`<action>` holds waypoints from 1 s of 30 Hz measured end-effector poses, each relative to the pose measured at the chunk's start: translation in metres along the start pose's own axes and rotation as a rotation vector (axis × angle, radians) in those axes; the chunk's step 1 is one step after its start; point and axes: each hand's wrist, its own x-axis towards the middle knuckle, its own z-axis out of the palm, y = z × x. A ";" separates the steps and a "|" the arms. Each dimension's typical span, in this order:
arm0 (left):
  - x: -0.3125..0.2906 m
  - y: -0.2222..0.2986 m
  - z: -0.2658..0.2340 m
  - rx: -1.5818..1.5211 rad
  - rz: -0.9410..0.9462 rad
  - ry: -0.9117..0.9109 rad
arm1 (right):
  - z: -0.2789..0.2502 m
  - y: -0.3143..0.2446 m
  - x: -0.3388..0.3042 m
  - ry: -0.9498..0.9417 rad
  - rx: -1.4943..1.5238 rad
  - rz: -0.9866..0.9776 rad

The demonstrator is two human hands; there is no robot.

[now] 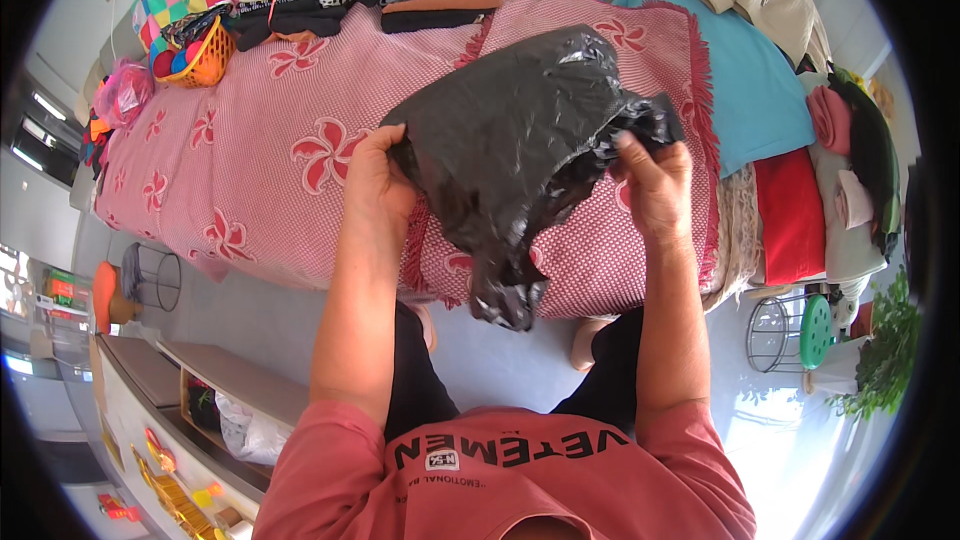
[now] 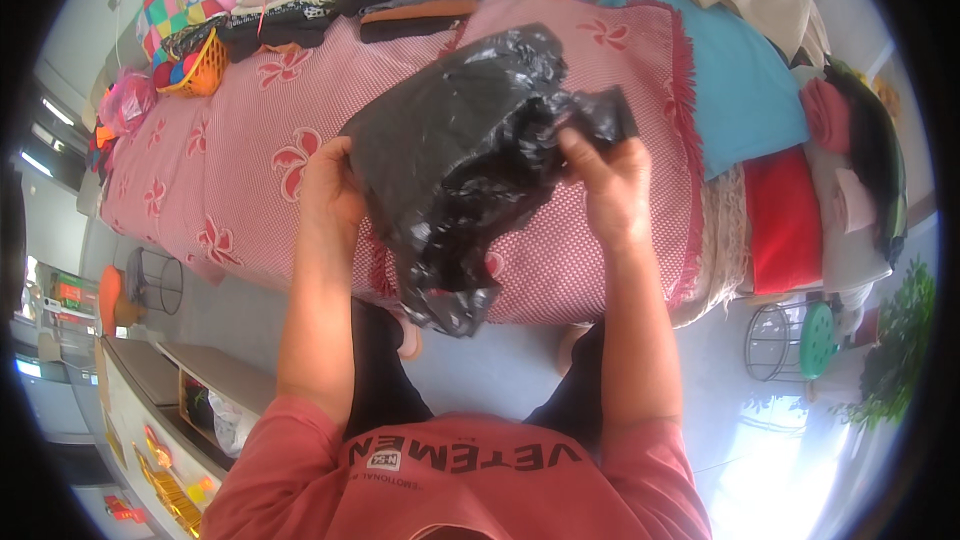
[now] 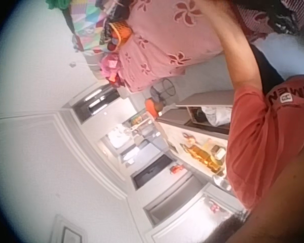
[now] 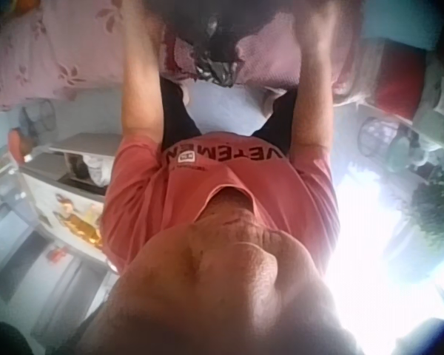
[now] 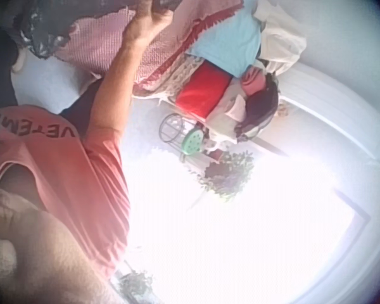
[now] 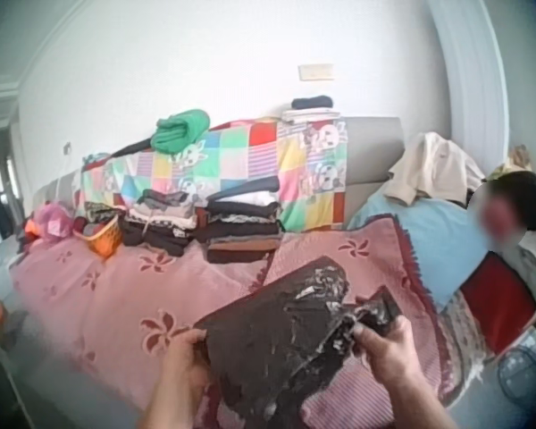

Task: The person unfolds a black plastic bag on a pink floral bedspread, then folds it into a compact square by hand. The person smooths the bag and adjusts the folds to create a neat, flat shape.

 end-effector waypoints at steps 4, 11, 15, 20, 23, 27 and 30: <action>-0.005 0.015 -0.010 0.334 0.261 0.061 | -0.019 -0.013 0.007 0.011 0.065 -0.204; -0.036 0.038 0.020 0.618 0.640 -0.229 | -0.029 -0.016 0.009 -0.373 0.144 -0.313; -0.051 0.025 0.034 0.636 0.704 -0.768 | -0.008 -0.015 0.000 -0.354 0.160 -0.263; -0.056 0.013 0.036 0.515 0.665 -0.810 | -0.006 -0.013 0.000 -0.297 0.160 -0.212; -0.056 0.016 0.035 0.471 0.650 -0.764 | -0.015 -0.009 0.001 -0.298 0.165 -0.212; -0.045 0.028 0.026 0.205 0.756 -0.449 | -0.046 -0.009 0.012 -0.032 0.493 -0.036; -0.031 0.045 0.005 0.225 0.798 -0.540 | -0.071 -0.001 0.026 -0.037 0.892 -0.129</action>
